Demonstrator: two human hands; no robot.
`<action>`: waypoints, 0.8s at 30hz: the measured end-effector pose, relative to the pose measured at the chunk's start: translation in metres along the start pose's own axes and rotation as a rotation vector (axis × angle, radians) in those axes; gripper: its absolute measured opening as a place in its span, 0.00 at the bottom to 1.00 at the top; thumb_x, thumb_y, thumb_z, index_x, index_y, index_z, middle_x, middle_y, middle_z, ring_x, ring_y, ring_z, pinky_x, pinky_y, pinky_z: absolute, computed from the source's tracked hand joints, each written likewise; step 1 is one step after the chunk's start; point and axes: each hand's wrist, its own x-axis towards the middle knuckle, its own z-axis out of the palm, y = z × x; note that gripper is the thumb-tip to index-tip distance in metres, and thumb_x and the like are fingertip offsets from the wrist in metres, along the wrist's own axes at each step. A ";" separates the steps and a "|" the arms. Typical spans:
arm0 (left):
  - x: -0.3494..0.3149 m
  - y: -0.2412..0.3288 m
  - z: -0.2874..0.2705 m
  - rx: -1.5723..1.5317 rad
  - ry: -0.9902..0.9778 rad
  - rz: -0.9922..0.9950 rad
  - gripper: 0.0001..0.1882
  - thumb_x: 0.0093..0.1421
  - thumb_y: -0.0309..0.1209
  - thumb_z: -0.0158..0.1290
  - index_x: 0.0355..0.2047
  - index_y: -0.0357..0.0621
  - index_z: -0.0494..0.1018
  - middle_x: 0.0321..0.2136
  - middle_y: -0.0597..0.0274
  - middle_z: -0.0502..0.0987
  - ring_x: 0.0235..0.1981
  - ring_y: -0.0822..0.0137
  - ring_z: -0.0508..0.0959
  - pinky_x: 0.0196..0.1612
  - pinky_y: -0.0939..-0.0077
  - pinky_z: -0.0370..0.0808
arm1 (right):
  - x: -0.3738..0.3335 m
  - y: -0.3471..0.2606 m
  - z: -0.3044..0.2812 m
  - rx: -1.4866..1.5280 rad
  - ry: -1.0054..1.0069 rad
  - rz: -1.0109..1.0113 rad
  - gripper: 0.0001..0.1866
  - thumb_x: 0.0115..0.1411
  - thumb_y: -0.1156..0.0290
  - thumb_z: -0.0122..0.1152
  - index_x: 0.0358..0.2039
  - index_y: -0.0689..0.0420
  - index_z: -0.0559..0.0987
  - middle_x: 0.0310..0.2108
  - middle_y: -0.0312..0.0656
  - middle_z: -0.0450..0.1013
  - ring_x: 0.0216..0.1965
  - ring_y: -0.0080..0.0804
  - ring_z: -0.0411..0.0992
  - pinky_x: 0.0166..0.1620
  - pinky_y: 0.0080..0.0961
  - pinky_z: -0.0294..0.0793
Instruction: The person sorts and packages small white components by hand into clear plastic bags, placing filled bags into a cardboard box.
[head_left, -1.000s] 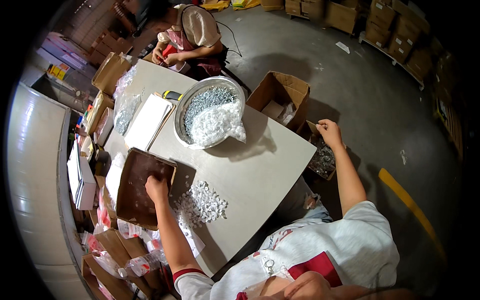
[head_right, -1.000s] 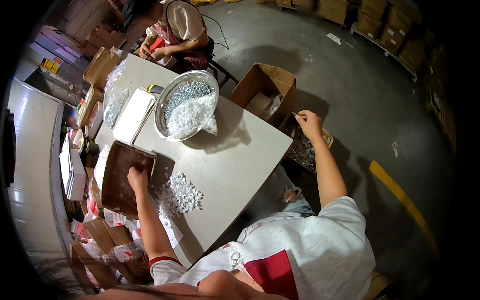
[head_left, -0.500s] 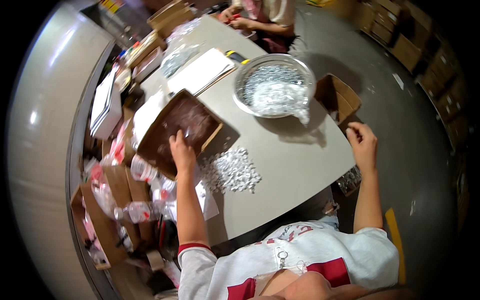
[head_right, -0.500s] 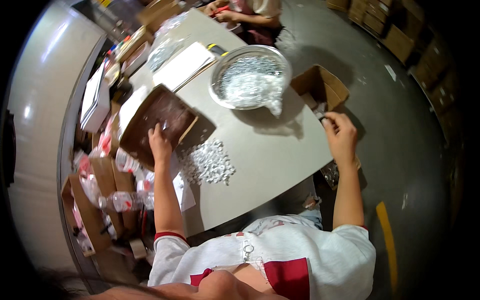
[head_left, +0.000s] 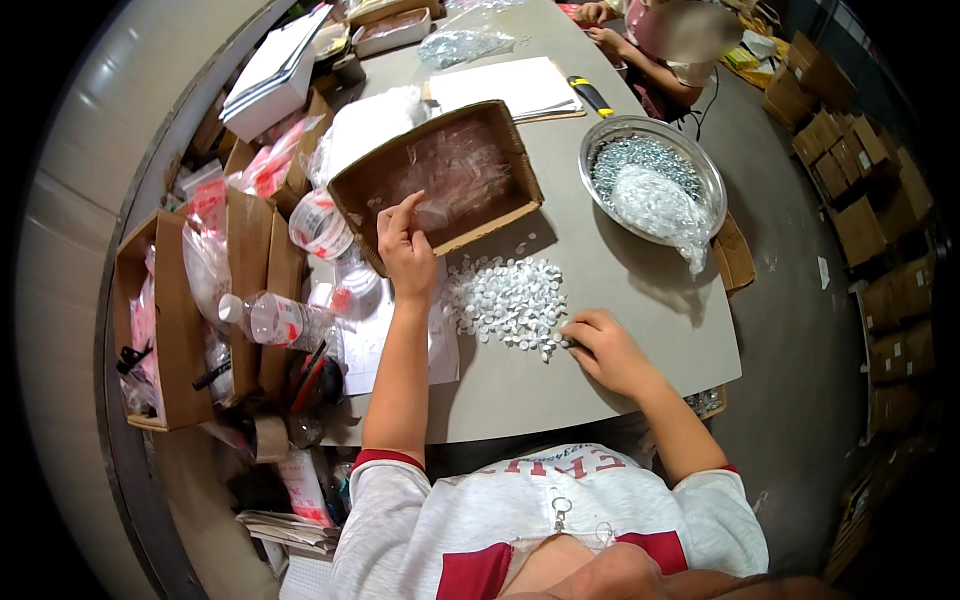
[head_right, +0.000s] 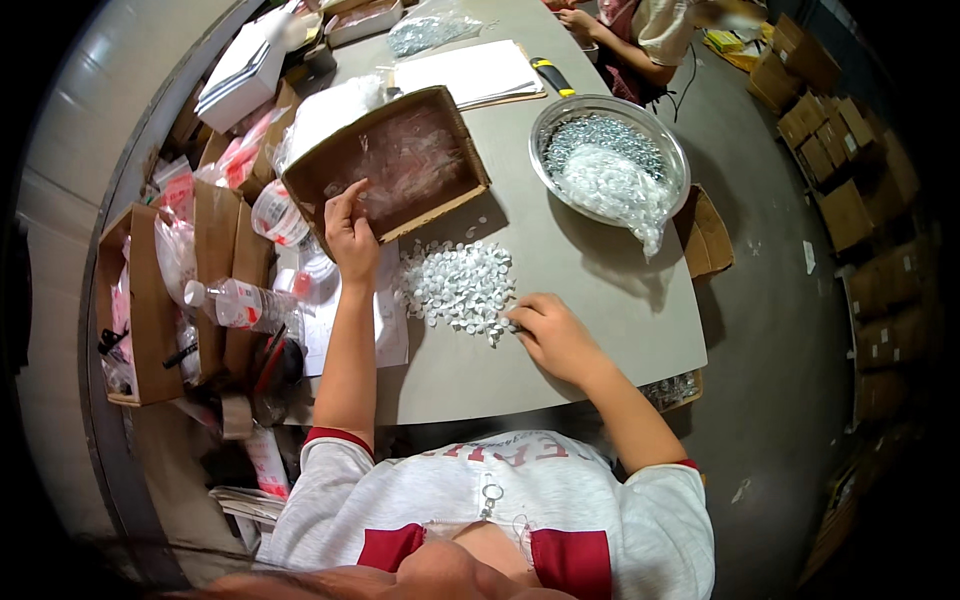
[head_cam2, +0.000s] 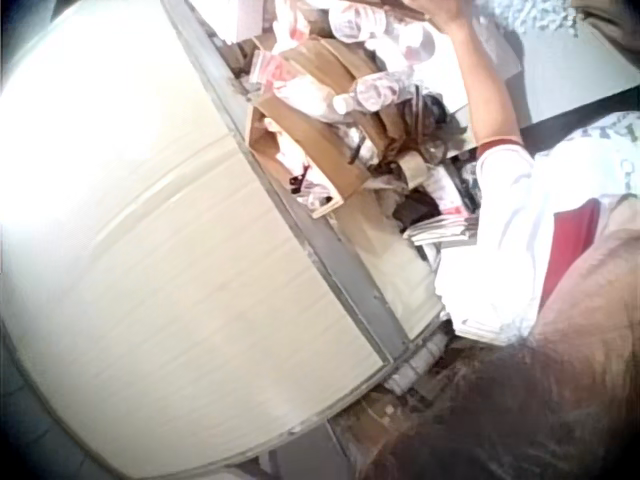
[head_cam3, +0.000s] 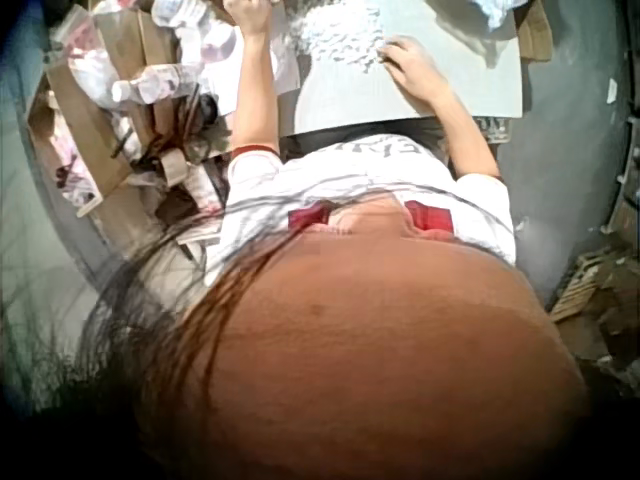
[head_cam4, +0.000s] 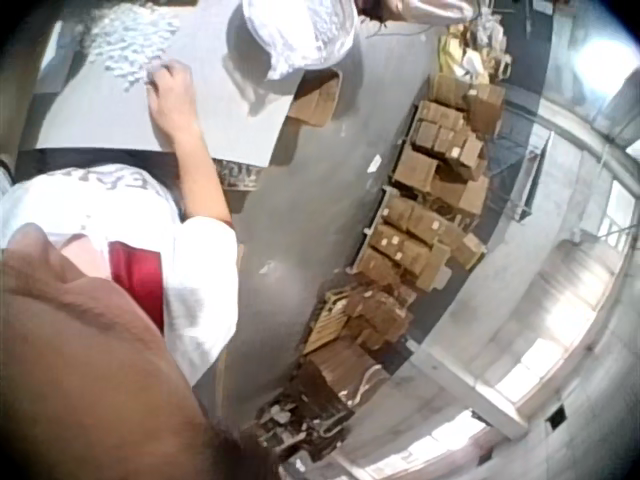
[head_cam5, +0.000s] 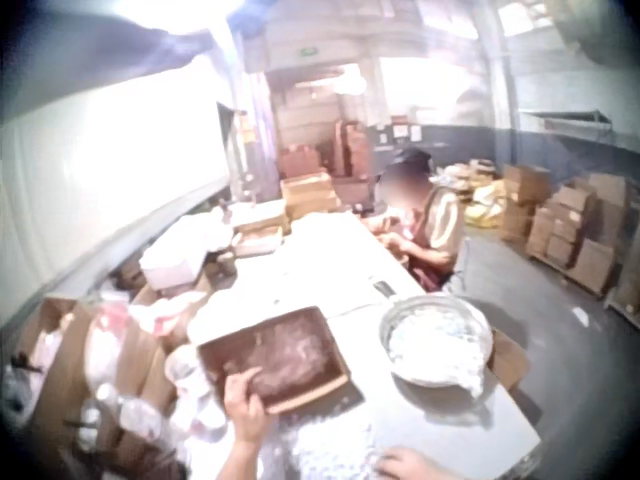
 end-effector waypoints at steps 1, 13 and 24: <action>-0.006 0.002 -0.003 -0.084 0.010 -0.068 0.16 0.50 0.16 0.44 0.39 0.40 0.73 0.26 0.62 0.68 0.25 0.70 0.69 0.31 0.81 0.69 | -0.005 -0.001 -0.003 -0.001 0.001 0.051 0.14 0.46 0.78 0.58 0.37 0.58 0.75 0.40 0.46 0.68 0.44 0.43 0.66 0.47 0.33 0.67; -0.069 0.058 0.012 -0.544 -0.438 -0.609 0.06 0.54 0.26 0.54 0.28 0.34 0.73 0.21 0.67 0.74 0.22 0.82 0.69 0.25 0.88 0.66 | -0.009 -0.009 -0.015 0.043 0.032 0.150 0.20 0.43 0.78 0.60 0.41 0.60 0.73 0.42 0.46 0.67 0.43 0.44 0.66 0.46 0.31 0.67; -0.074 0.054 0.018 -0.647 -0.515 -0.494 0.08 0.52 0.25 0.56 0.33 0.36 0.76 0.28 0.66 0.72 0.28 0.79 0.69 0.29 0.86 0.65 | -0.002 -0.008 -0.017 0.061 -0.044 0.248 0.17 0.43 0.82 0.53 0.37 0.62 0.74 0.40 0.47 0.67 0.41 0.42 0.67 0.44 0.29 0.68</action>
